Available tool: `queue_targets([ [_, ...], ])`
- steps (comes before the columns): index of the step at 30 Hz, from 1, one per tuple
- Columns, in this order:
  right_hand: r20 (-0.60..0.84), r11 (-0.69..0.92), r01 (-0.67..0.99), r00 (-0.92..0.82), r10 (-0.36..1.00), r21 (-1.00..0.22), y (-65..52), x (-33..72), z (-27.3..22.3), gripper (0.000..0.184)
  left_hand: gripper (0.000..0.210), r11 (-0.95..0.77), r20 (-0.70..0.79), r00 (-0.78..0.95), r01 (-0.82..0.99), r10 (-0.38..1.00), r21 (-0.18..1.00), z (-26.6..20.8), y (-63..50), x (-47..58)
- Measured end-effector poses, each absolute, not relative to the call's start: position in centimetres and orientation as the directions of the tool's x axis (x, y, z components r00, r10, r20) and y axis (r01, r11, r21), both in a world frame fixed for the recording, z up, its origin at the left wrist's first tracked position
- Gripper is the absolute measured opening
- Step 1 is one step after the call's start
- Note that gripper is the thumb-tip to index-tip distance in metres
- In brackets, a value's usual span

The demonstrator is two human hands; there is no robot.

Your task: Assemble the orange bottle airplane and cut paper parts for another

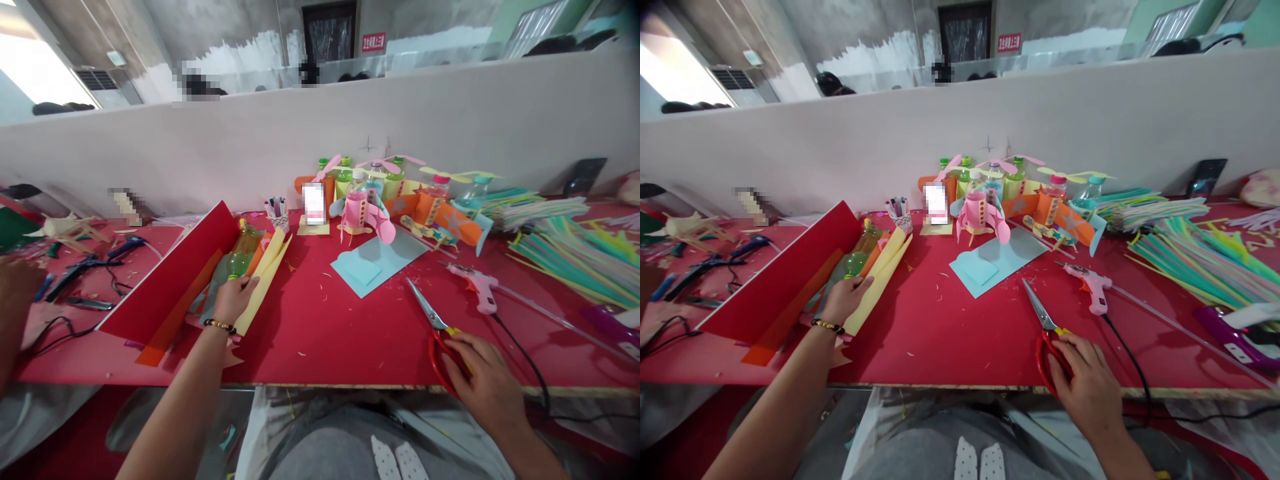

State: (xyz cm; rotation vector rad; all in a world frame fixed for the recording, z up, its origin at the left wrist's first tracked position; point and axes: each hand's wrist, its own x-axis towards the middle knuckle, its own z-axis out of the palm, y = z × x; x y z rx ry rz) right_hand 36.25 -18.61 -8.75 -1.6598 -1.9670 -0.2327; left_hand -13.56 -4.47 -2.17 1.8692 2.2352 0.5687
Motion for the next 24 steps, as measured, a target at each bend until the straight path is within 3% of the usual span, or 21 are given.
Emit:
queue_targets([
  [13,0.516,0.219,0.955,-0.088,0.852,-0.199,-18.6,36.1,-8.7,0.027,0.046,0.092,0.198,-0.216,0.863,0.956,0.496,-4.5,-4.4,-14.2],
  [24,0.53,0.219,0.954,-0.079,0.845,-0.207,-18.6,36.0,-8.7,0.027,0.045,0.093,0.171,-0.241,0.794,0.956,0.6,-4.4,-4.7,-14.1],
])
